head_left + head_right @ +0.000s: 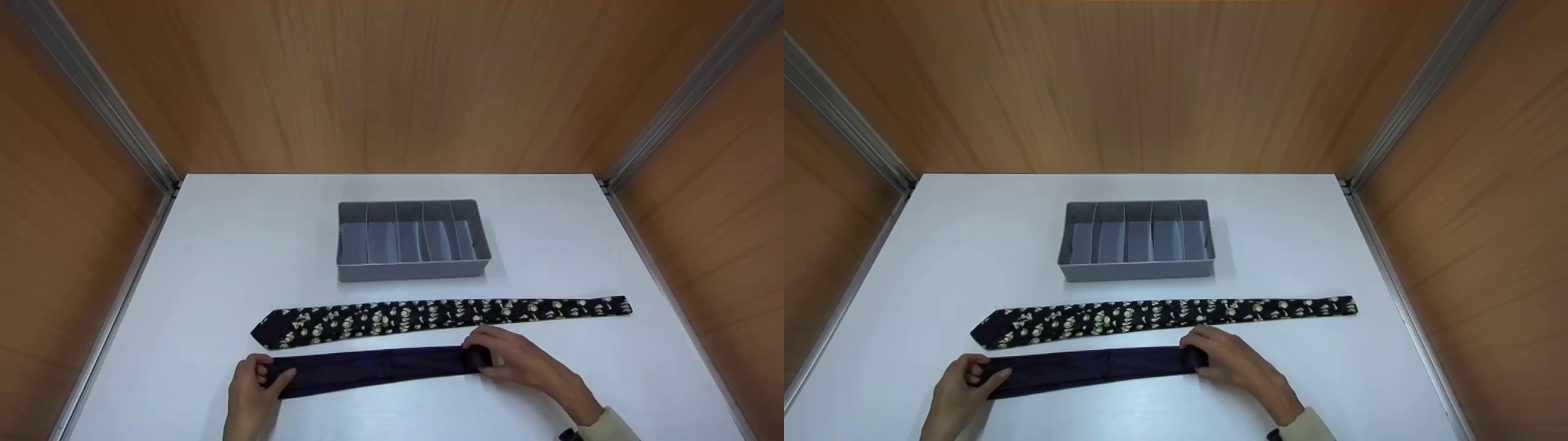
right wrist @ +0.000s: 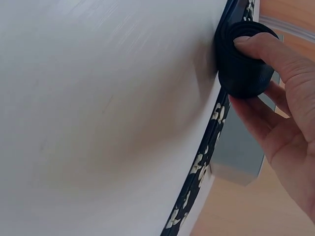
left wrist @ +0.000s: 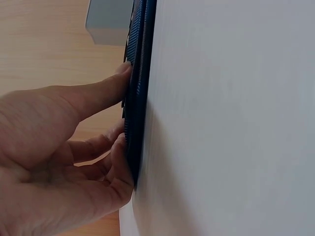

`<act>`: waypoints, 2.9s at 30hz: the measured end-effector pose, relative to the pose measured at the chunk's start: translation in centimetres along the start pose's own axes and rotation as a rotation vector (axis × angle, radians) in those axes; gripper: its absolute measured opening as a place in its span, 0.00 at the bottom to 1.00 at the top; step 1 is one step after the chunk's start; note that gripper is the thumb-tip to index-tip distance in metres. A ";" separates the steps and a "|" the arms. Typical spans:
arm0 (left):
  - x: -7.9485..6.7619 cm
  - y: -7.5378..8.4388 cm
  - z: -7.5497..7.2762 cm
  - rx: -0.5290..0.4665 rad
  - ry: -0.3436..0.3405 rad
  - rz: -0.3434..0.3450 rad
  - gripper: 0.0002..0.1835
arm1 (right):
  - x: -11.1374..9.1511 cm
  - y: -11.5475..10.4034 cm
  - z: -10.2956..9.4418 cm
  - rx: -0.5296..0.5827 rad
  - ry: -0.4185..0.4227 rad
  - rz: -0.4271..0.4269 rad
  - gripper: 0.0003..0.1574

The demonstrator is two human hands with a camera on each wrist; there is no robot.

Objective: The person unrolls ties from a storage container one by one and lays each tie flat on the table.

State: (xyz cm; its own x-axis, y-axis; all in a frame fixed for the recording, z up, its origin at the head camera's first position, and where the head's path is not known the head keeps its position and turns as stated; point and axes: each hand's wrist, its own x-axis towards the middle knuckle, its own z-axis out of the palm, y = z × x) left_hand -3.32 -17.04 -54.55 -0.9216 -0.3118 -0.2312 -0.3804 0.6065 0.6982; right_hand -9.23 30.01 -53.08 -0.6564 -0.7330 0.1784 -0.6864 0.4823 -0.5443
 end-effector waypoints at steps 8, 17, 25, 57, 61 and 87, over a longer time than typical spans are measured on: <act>-0.1 -0.1 0.0 -0.014 0.001 0.019 0.22 | -0.7 0.3 -0.5 -0.008 -0.013 0.025 0.33; -0.1 -0.1 0.0 -0.011 -0.004 0.011 0.23 | -1.6 0.7 -1.1 -0.024 -0.027 0.045 0.35; -0.1 0.1 0.1 -0.019 -0.021 -0.030 0.23 | -2.2 1.2 -1.5 -0.065 -0.042 0.046 0.34; 0.0 0.0 0.0 -0.015 -0.029 -0.032 0.23 | -4.7 2.4 -3.8 -0.116 -0.095 0.115 0.29; 0.1 0.0 0.0 -0.016 -0.031 -0.039 0.23 | -5.1 2.6 -4.2 -0.117 -0.096 0.111 0.29; -0.1 -0.3 0.1 -0.008 0.000 0.020 0.23 | -6.8 3.4 -5.9 -0.121 -0.152 0.183 0.26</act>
State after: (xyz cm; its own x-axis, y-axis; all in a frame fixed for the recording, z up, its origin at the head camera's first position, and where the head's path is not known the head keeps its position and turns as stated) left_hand -3.11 -17.14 -54.79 -0.9291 -0.2995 -0.2170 -0.3611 0.6070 0.7079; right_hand -8.94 39.44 -51.35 -0.7249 -0.6875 -0.0444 -0.5988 0.6606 -0.4527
